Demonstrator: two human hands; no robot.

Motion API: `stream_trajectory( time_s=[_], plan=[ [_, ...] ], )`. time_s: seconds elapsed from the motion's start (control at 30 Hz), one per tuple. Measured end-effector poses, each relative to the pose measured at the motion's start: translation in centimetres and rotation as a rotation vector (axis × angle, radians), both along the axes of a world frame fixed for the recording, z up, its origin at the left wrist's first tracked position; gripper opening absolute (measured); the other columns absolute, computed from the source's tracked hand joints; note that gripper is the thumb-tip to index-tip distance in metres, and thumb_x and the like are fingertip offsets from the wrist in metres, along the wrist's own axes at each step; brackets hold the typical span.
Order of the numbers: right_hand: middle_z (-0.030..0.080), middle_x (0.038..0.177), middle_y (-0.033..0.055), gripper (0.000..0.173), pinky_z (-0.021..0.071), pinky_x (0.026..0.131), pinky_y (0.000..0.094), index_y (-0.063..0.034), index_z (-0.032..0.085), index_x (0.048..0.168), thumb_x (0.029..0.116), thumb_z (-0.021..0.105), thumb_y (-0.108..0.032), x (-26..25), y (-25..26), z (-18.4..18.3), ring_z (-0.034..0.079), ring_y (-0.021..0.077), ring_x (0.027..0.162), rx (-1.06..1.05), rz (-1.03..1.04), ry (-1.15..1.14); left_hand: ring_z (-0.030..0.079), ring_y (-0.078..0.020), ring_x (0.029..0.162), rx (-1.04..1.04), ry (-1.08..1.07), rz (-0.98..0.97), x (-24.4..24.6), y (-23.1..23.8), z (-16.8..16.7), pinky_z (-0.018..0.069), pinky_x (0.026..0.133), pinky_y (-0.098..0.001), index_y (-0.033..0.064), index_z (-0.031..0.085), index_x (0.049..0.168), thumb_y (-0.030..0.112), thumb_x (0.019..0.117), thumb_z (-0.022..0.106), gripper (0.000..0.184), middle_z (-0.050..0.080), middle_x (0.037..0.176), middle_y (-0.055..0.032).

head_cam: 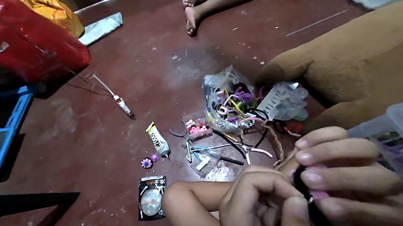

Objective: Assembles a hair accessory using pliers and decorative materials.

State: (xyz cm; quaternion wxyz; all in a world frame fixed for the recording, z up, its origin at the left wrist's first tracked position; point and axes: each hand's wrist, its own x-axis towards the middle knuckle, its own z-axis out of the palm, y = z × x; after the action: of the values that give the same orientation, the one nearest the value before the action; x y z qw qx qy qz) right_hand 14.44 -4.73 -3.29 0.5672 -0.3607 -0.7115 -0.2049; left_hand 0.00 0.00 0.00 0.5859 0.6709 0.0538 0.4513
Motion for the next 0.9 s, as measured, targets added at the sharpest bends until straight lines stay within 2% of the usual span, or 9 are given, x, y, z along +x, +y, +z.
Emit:
stream_trajectory(
  time_s=[0.1, 0.17, 0.2, 0.27, 0.33, 0.4, 0.5, 0.8, 0.9],
  plan=[
    [0.057, 0.126, -0.0036, 0.020, 0.0302, 0.110, 0.0224, -0.0151, 0.058, 0.116, 0.1062, 0.051, -0.031, 1.0, 0.1, -0.4, 0.048, 0.0075, 0.126, -0.056, -0.038, -0.080, 0.056, 0.0150, 0.083, -0.092, -0.029, 0.028, 0.3, 0.3, -0.7, 0.0465, 0.072, -0.0052, 0.0080, 0.056, 0.091, 0.020, 0.1036, 0.053, 0.018, 0.062, 0.087, 0.0129],
    [0.057, 0.129, -0.0063, 0.038, 0.0261, 0.112, 0.0211, -0.0171, 0.059, 0.120, 0.1078, 0.038, -0.047, 1.7, -0.5, -0.4, 0.045, 0.0057, 0.130, -0.182, 0.031, -0.070, 0.054, 0.0165, 0.080, -0.098, -0.025, 0.030, 0.3, 0.6, -1.1, 0.0447, 0.070, -0.0039, 0.0075, 0.057, 0.092, 0.019, 0.1035, 0.053, 0.017, 0.060, 0.085, 0.0146],
    [0.058, 0.126, -0.0059, 0.045, 0.0269, 0.111, 0.0195, -0.0156, 0.060, 0.118, 0.1084, 0.033, -0.050, 2.1, -1.0, -0.1, 0.045, 0.0043, 0.128, -0.259, 0.099, -0.034, 0.053, 0.0169, 0.079, -0.084, -0.013, 0.038, 0.3, 0.7, -1.4, 0.0430, 0.069, -0.0034, 0.0057, 0.056, 0.091, 0.018, 0.1031, 0.053, 0.017, 0.059, 0.084, 0.0138],
    [0.063, 0.112, 0.0000, 0.046, 0.0374, 0.101, 0.0147, -0.0072, 0.062, 0.110, 0.1104, 0.034, -0.044, 2.5, -1.7, 0.9, 0.054, 0.0009, 0.114, -0.418, 0.257, 0.101, 0.050, 0.0164, 0.077, -0.034, 0.011, 0.063, 0.2, 0.7, -1.9, 0.0408, 0.069, -0.0032, 0.0007, 0.055, 0.089, 0.014, 0.1011, 0.054, 0.018, 0.057, 0.082, 0.0098],
    [0.069, 0.100, 0.0028, 0.036, 0.0463, 0.092, 0.0096, 0.0000, 0.064, 0.105, 0.1091, 0.045, -0.030, 2.6, -2.0, 1.9, 0.061, -0.0059, 0.101, -0.563, 0.336, 0.232, 0.051, 0.0151, 0.079, 0.012, 0.028, 0.090, 0.2, 0.7, -2.4, 0.0415, 0.070, -0.0038, -0.0018, 0.055, 0.087, 0.011, 0.0997, 0.055, 0.018, 0.058, 0.083, 0.0062],
    [0.069, 0.093, 0.0059, 0.026, 0.0460, 0.087, 0.0065, 0.0036, 0.065, 0.098, 0.1035, 0.053, -0.018, 2.5, -2.1, 2.2, 0.061, -0.0069, 0.094, -0.633, 0.322, 0.237, 0.051, 0.0142, 0.079, 0.049, 0.049, 0.110, 0.1, 0.6, -2.9, 0.0414, 0.071, -0.0039, -0.0033, 0.054, 0.087, 0.011, 0.0992, 0.056, 0.019, 0.058, 0.083, 0.0039],
    [0.067, 0.086, 0.0095, 0.018, 0.0432, 0.083, 0.0046, 0.0050, 0.064, 0.091, 0.0963, 0.058, -0.012, 2.0, -1.9, 2.1, 0.059, -0.0045, 0.087, -0.666, 0.269, 0.184, 0.051, 0.0126, 0.079, 0.095, 0.070, 0.130, 0.1, 0.3, -3.6, 0.0413, 0.071, -0.0038, -0.0053, 0.053, 0.086, 0.008, 0.0977, 0.055, 0.018, 0.058, 0.082, 0.0000],
    [0.054, 0.075, 0.0114, 0.013, 0.0367, 0.068, 0.0046, 0.0053, 0.057, 0.082, 0.0866, 0.057, -0.007, 0.8, -2.1, -0.4, 0.049, 0.0004, 0.072, -0.751, 0.244, 0.185, 0.049, 0.0104, 0.072, 0.089, 0.144, 0.156, -0.1, -0.8, -6.3, 0.0395, 0.066, -0.0034, -0.0094, 0.052, 0.083, 0.001, 0.0932, 0.055, 0.015, 0.057, 0.079, -0.0061],
    [0.054, 0.077, 0.0118, 0.014, 0.0370, 0.070, 0.0034, 0.0079, 0.054, 0.083, 0.0885, 0.055, -0.005, 0.4, -1.6, -1.5, 0.050, -0.0018, 0.074, -0.737, 0.307, 0.269, 0.050, 0.0117, 0.073, 0.050, 0.163, 0.182, -0.3, -0.7, -6.4, 0.0398, 0.067, -0.0033, -0.0095, 0.053, 0.085, 0.002, 0.0942, 0.055, 0.015, 0.058, 0.081, -0.0041]
  ],
)
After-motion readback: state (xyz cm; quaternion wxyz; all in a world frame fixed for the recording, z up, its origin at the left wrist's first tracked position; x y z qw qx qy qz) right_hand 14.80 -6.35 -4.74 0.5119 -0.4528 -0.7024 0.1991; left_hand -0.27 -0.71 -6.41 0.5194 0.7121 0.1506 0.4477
